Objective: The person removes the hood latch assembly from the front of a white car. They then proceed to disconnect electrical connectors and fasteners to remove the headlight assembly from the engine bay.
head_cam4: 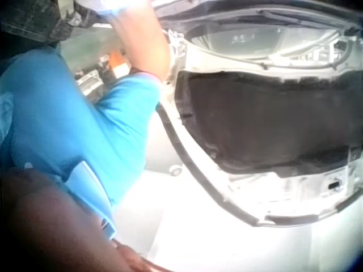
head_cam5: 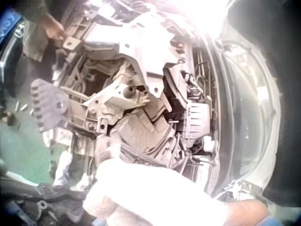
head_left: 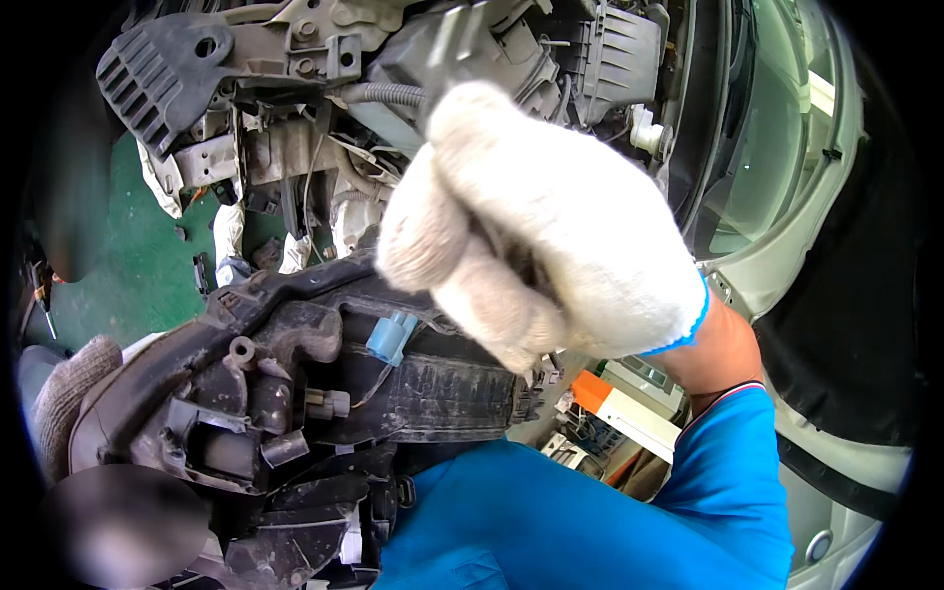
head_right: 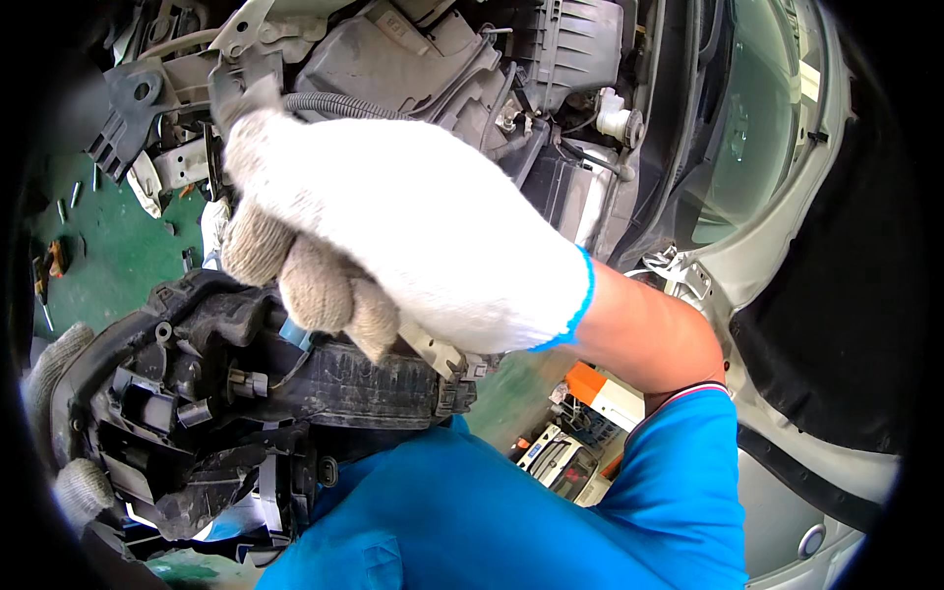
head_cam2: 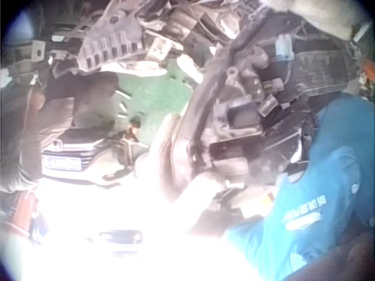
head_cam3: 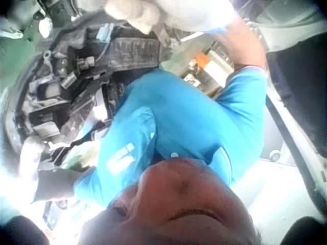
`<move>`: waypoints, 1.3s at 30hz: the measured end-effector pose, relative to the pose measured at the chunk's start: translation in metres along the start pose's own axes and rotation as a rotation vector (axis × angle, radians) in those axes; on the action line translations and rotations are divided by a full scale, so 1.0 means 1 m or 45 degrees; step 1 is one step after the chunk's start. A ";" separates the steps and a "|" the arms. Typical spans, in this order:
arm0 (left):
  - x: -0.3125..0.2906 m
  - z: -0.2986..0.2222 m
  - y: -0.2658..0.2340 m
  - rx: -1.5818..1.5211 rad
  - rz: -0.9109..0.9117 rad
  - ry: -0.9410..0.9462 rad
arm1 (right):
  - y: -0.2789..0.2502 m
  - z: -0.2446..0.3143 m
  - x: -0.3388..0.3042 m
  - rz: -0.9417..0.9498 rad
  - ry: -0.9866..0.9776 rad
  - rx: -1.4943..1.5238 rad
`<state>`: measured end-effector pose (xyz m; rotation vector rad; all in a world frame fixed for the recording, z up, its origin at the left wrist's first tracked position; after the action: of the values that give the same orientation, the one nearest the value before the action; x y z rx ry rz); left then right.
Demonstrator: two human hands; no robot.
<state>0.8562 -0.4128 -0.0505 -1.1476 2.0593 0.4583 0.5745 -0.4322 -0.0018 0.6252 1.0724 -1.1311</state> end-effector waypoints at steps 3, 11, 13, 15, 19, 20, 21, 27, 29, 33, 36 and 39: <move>0.000 -0.001 0.001 0.003 0.004 0.003 | 0.006 -0.006 0.007 0.044 -0.002 -0.011; -0.002 0.000 0.003 0.009 0.010 0.001 | 0.013 -0.001 0.010 0.037 0.033 -0.028; -0.003 -0.001 0.003 0.009 0.008 0.001 | 0.013 0.004 0.008 0.053 0.001 -0.056; -0.003 0.001 0.004 0.006 0.002 -0.008 | 0.016 0.008 0.007 0.111 -0.010 -0.103; -0.003 -0.001 0.003 0.018 0.009 0.001 | 0.027 0.008 0.005 0.170 0.010 -0.125; -0.004 -0.001 0.003 0.015 0.008 -0.001 | 0.029 0.006 0.006 0.195 0.000 -0.104; -0.005 -0.001 0.003 0.017 0.006 -0.002 | 0.030 0.005 0.007 0.220 -0.010 -0.083; -0.007 0.002 0.001 0.009 -0.007 -0.014 | 0.037 0.002 0.006 0.300 0.095 -0.089; -0.005 0.002 0.001 0.021 -0.002 -0.011 | 0.043 -0.001 0.006 0.316 0.125 -0.064; -0.003 0.001 0.001 0.031 0.000 -0.010 | 0.056 -0.029 0.014 0.583 0.322 0.181; -0.005 0.000 0.001 0.027 -0.008 -0.016 | 0.062 -0.030 0.004 0.574 0.398 0.184; -0.011 0.001 -0.003 0.023 -0.029 -0.028 | 0.073 0.002 -0.002 0.632 -0.193 -0.246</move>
<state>0.8634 -0.4071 -0.0429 -1.1493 2.0250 0.4384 0.6435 -0.4081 -0.0068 0.5985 0.8227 -0.6245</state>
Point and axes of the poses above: each hand's wrist, its own x-axis towards the middle knuckle, its own y-axis out of the palm, z = x × y, the point moved 10 cm from there along x, towards the middle knuckle, and after that the axes turned 3 degrees about -z, right-handed, at the moved point
